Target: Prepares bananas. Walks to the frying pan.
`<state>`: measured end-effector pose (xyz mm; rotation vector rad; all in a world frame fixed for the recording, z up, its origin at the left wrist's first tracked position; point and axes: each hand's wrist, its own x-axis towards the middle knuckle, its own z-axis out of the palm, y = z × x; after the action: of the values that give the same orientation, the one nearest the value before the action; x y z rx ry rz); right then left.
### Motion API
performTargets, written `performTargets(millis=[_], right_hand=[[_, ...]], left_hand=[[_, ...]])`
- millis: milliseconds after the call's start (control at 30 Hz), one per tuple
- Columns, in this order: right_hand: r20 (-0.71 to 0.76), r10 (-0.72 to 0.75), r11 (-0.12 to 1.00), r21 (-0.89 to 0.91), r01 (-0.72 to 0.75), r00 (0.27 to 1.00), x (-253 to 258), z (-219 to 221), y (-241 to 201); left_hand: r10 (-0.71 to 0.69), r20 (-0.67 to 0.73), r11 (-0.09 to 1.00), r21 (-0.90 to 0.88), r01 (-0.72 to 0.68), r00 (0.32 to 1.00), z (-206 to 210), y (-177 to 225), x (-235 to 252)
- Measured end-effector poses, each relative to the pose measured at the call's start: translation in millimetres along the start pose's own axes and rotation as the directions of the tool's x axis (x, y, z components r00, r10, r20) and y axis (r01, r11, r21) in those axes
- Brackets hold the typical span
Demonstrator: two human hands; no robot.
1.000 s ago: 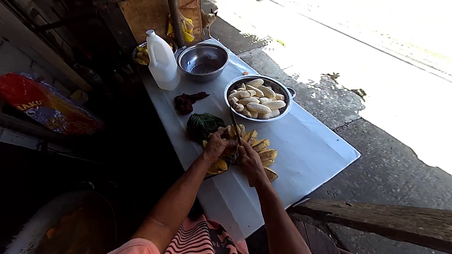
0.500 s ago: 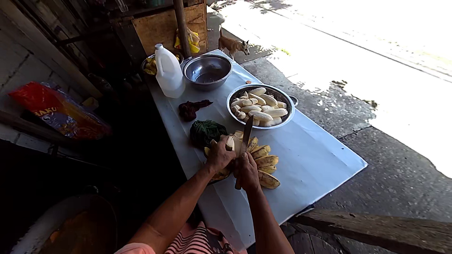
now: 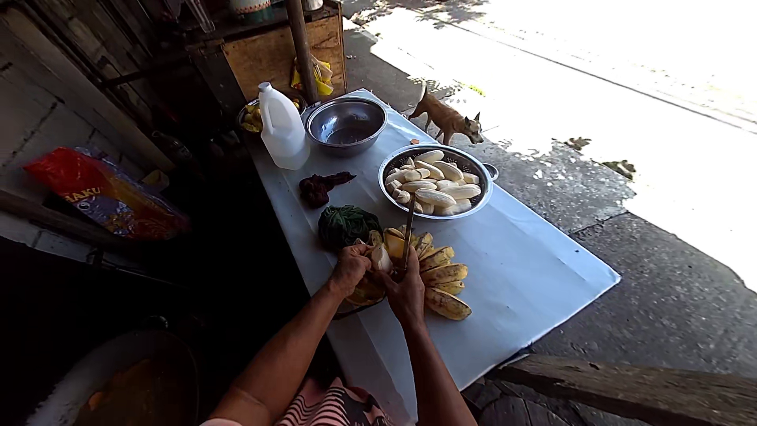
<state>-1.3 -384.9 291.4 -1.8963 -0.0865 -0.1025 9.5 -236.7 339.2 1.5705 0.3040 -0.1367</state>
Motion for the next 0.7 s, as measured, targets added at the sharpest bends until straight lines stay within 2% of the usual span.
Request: performTargets(millis=[67, 100, 133, 200, 267, 367, 400, 467, 533, 567, 633, 700], right_hand=[[0.02, -0.03, 0.997, -0.067, 0.031, 0.999, 5.0, -0.5, 2.9], [0.024, -0.016, 0.999, -0.042, 0.017, 1.0, 8.2, -1.2, 4.5], [0.02, 0.021, 0.999, 0.033, -0.022, 1.0, 12.6, -2.8, 5.9], [0.039, 0.124, 0.946, 0.298, -0.13, 0.991, 24.4, -9.1, 6.8], [0.129, 0.15, 0.857, 0.477, -0.194, 0.98, 26.8, -18.7, -0.9], [0.234, 0.115, 0.821, 0.525, -0.225, 0.965, 14.7, -29.1, -27.4], [0.262, 0.103, 0.832, 0.506, -0.227, 0.96, 8.4, -28.7, -37.8], [0.31, 0.058, 0.892, 0.41, -0.189, 0.949, -3.6, -24.6, -52.6], [0.249, -0.049, 0.971, 0.24, -0.012, 0.967, -11.0, -21.3, -55.0], [0.186, -0.121, 0.99, 0.092, 0.105, 0.975, -15.1, -21.5, -53.2], [0.079, -0.239, 0.942, -0.222, 0.251, 0.968, -23.3, -22.0, -48.1], [0.066, -0.247, 0.883, -0.396, 0.253, 0.967, -30.1, -22.7, -44.3]], left_hand=[[0.002, 0.052, 1.0, -0.004, -0.002, 0.999, -7.3, -4.1, 0.8], [0.006, 0.081, 1.0, -0.004, -0.006, 0.997, -10.2, -6.4, 1.4], [0.01, 0.111, 1.0, -0.002, -0.01, 0.994, -11.6, -9.4, 1.6], [0.045, 0.124, 0.999, -0.009, -0.044, 0.991, -10.6, -15.3, -3.1], [0.121, 0.02, 0.993, 0.01, -0.121, 0.992, -6.8, -17.5, -14.1], [0.309, -0.109, 0.951, 0.012, -0.309, 0.945, 5.6, -8.8, -28.1], [0.335, -0.126, 0.936, -0.068, -0.345, 0.934, 12.7, -3.2, -30.6], [0.297, -0.119, 0.891, -0.324, -0.319, 0.948, 25.0, 7.6, -31.7], [0.183, -0.126, 0.803, -0.553, -0.222, 0.975, 28.0, 12.8, -19.9], [0.128, -0.089, 0.751, -0.642, -0.155, 0.988, 24.3, 12.1, -12.6], [0.047, 0.023, 0.638, -0.77, -0.012, 0.999, 14.6, 10.3, -3.1], [0.027, 0.116, 0.571, -0.817, 0.081, 0.993, 9.6, 6.9, 1.2]])
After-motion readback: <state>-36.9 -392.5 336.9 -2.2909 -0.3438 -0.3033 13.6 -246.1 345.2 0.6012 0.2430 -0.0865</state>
